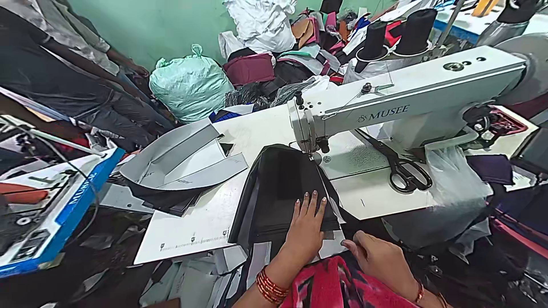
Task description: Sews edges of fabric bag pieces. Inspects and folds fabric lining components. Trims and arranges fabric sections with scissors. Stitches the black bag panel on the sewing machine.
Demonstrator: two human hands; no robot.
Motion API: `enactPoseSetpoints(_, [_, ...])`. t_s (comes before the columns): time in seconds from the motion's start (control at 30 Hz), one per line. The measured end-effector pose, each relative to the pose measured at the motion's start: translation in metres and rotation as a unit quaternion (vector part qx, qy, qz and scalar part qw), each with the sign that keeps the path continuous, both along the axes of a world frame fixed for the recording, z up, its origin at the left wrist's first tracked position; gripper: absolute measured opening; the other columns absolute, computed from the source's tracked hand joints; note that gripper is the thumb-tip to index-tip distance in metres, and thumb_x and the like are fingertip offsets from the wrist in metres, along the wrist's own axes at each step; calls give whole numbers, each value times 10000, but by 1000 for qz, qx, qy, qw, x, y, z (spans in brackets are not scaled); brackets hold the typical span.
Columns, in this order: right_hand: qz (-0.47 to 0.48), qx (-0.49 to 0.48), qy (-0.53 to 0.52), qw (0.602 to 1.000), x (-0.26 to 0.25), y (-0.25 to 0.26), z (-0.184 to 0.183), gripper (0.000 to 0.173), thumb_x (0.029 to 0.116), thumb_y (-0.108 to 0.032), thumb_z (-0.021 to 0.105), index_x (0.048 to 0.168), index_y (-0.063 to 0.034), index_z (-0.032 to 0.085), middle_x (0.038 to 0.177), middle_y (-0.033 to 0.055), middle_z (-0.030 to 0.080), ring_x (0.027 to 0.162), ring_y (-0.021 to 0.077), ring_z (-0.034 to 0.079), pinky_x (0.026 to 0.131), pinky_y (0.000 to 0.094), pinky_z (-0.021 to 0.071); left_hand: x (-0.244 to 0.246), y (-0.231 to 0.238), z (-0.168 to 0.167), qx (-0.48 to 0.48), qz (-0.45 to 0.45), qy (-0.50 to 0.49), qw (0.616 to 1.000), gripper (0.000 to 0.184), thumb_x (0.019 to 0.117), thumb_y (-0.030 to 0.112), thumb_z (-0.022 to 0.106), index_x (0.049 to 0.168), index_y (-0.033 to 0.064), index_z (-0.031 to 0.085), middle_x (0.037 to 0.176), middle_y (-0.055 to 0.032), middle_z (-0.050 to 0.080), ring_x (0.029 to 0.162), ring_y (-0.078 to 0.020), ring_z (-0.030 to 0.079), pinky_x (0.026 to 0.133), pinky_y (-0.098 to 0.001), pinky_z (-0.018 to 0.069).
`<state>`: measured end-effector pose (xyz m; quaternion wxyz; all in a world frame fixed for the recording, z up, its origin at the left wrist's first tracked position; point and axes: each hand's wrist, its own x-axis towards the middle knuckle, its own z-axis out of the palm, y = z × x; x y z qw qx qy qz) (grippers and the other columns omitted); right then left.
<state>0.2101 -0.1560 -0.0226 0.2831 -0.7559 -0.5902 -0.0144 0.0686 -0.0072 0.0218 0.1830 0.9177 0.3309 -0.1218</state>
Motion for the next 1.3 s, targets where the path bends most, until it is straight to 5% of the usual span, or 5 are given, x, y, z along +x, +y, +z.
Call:
enactPoseSetpoints(0.1, [80, -328, 270, 902, 12, 10, 8, 519, 1055, -463, 516, 981, 29, 664, 773, 174, 638, 755, 325, 652, 705, 514, 501, 3, -3, 0, 12, 9, 6, 1000, 791, 915, 86, 610, 1633, 108, 278, 1718, -171, 137, 1585, -391, 127, 1247, -605, 133])
enactPoseSetpoints(0.5, [126, -252, 382, 880, 10, 16, -17, 427, 1045, -324, 538, 764, -5, 564, 641, 63, 476, 617, 175, 493, 604, 374, 400, 12, -10, 3, 37, 16, 20, 999, 712, 957, 128, 559, 1622, 99, 307, 1705, -182, 189, 1572, -407, 174, 1231, -621, 172])
enactPoseSetpoints(0.7, [176, -144, 397, 889, 7, 14, -3, 317, 1004, -199, 557, 883, 58, 697, 712, 125, 632, 639, 158, 572, 625, 341, 465, 22, -5, 20, -8, 39, 6, 999, 933, 985, 728, 337, 1548, -12, 410, 1620, -242, 361, 1495, -413, 357, 1190, -548, 319])
enactPoseSetpoints(0.97, [233, -142, 307, 912, 2, 31, 33, 397, 1036, -288, 523, 821, 21, 650, 681, 142, 597, 647, 269, 612, 604, 454, 473, 102, 22, 59, -82, 208, 152, 963, 620, 854, 95, 733, 1362, -165, 490, 1516, -300, 386, 1331, -435, 514, 1009, -519, 528])
enactPoseSetpoints(1.3, [70, -259, 218, 938, 66, 113, 73, 357, 1075, -298, 521, 1204, -9, 685, 1080, 198, 714, 1042, 357, 683, 930, 563, 502, 70, 60, 36, -162, 177, 9, 971, 603, 1011, 73, 488, 1575, -46, 310, 1472, -274, 499, 1351, -372, 531, 1128, -505, 424])
